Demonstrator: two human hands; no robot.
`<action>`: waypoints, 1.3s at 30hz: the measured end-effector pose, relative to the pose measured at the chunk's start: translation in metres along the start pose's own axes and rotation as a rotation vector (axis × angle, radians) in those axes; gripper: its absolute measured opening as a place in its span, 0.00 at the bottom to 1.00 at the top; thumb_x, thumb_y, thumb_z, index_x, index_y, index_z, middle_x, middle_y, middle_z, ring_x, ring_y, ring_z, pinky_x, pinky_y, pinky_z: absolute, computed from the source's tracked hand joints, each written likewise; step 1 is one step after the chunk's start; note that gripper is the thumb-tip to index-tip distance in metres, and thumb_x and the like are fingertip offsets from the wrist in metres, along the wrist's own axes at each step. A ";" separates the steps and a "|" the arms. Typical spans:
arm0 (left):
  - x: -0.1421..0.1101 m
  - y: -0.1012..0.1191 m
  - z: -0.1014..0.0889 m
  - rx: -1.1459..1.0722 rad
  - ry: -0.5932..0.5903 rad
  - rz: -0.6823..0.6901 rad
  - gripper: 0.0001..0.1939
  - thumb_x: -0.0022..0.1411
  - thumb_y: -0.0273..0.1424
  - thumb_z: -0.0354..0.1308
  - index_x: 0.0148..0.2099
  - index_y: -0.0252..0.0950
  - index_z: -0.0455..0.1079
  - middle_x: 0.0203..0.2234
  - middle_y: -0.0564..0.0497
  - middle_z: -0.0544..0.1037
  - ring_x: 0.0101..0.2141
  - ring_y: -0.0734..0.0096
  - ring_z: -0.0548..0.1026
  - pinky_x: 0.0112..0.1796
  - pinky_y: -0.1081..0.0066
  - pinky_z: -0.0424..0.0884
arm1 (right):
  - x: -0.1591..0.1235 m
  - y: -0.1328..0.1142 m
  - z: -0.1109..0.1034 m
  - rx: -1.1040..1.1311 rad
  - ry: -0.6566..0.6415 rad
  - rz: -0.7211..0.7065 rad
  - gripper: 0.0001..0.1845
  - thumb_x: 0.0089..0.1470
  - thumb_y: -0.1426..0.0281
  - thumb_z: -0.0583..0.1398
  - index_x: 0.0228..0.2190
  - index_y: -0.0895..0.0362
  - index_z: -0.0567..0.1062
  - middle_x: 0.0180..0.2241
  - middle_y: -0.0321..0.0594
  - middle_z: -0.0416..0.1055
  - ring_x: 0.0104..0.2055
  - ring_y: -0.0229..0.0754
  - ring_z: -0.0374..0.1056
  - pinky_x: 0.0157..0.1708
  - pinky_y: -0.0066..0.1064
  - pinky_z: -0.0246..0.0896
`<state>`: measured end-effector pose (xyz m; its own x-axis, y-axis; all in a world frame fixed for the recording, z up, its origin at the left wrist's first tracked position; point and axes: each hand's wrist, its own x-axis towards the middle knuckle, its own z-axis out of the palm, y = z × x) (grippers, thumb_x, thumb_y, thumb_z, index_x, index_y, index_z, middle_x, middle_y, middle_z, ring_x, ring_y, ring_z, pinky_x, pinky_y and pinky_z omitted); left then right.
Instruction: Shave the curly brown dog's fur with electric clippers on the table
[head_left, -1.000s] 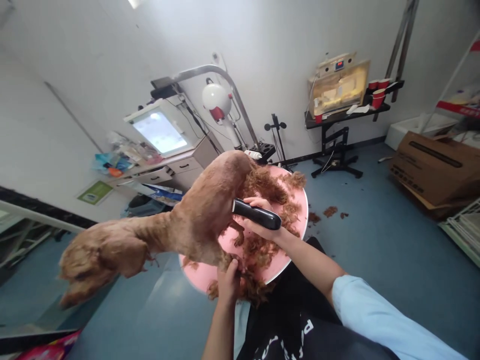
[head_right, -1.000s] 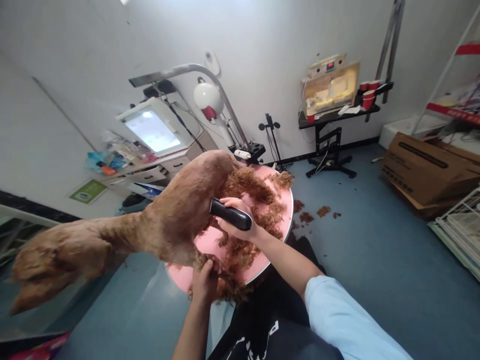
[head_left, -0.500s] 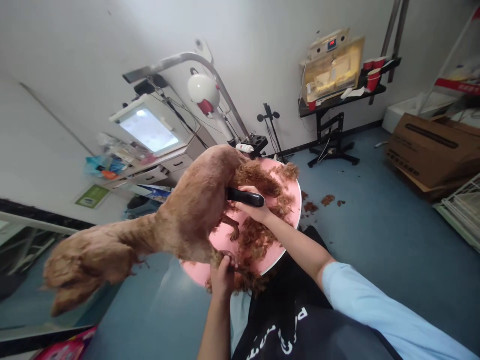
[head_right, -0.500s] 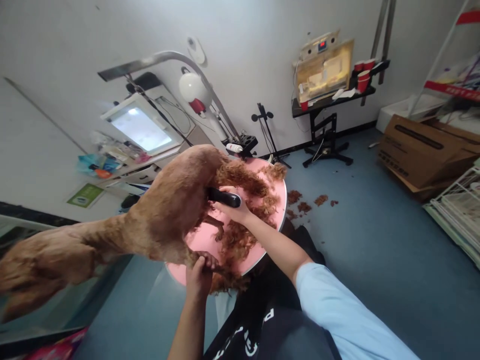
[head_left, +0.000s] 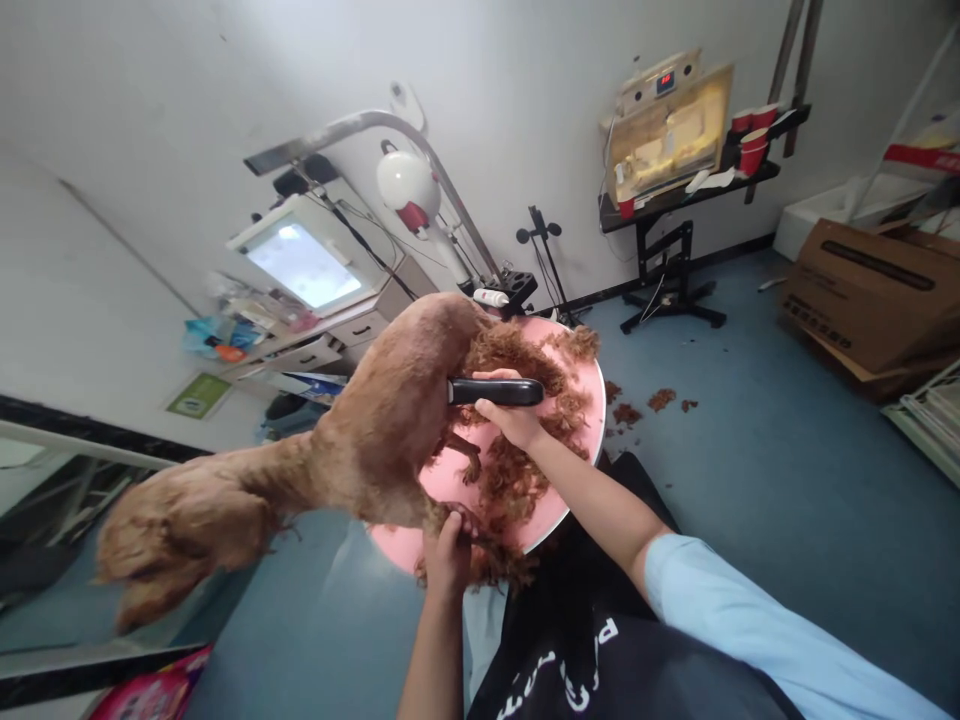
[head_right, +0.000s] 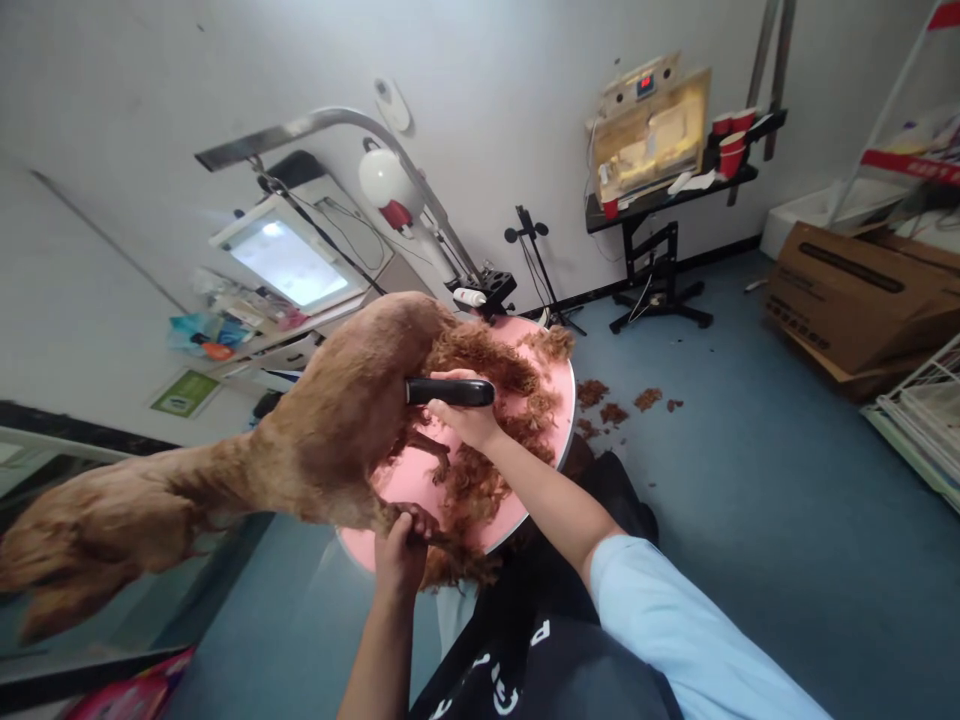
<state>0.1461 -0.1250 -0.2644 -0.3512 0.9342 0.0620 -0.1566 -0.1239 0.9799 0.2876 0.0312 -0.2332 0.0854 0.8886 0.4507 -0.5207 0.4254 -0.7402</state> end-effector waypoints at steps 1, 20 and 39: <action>0.000 0.000 0.001 -0.002 -0.003 0.003 0.20 0.45 0.41 0.71 0.27 0.35 0.64 0.14 0.59 0.64 0.16 0.79 0.65 0.21 0.75 0.65 | 0.000 0.002 0.001 -0.019 0.001 -0.004 0.24 0.47 0.57 0.66 0.46 0.50 0.71 0.44 0.40 0.77 0.44 0.46 0.73 0.49 0.42 0.71; -0.002 -0.004 -0.004 -0.004 -0.044 -0.011 0.21 0.48 0.43 0.70 0.28 0.35 0.63 0.14 0.60 0.63 0.16 0.79 0.65 0.21 0.76 0.65 | -0.009 0.006 0.015 -0.009 0.221 -0.080 0.21 0.50 0.61 0.66 0.45 0.52 0.70 0.47 0.43 0.76 0.51 0.47 0.71 0.60 0.47 0.63; -0.004 -0.008 0.005 -0.008 0.021 -0.019 0.24 0.43 0.47 0.72 0.26 0.36 0.63 0.13 0.59 0.66 0.16 0.78 0.64 0.21 0.75 0.63 | -0.041 0.010 0.015 -0.054 0.162 0.035 0.18 0.48 0.62 0.65 0.41 0.52 0.72 0.41 0.42 0.77 0.46 0.48 0.73 0.55 0.47 0.67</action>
<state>0.1538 -0.1261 -0.2712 -0.3678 0.9290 0.0396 -0.1709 -0.1094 0.9792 0.2661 -0.0031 -0.2518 0.2059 0.9172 0.3412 -0.4800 0.3984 -0.7815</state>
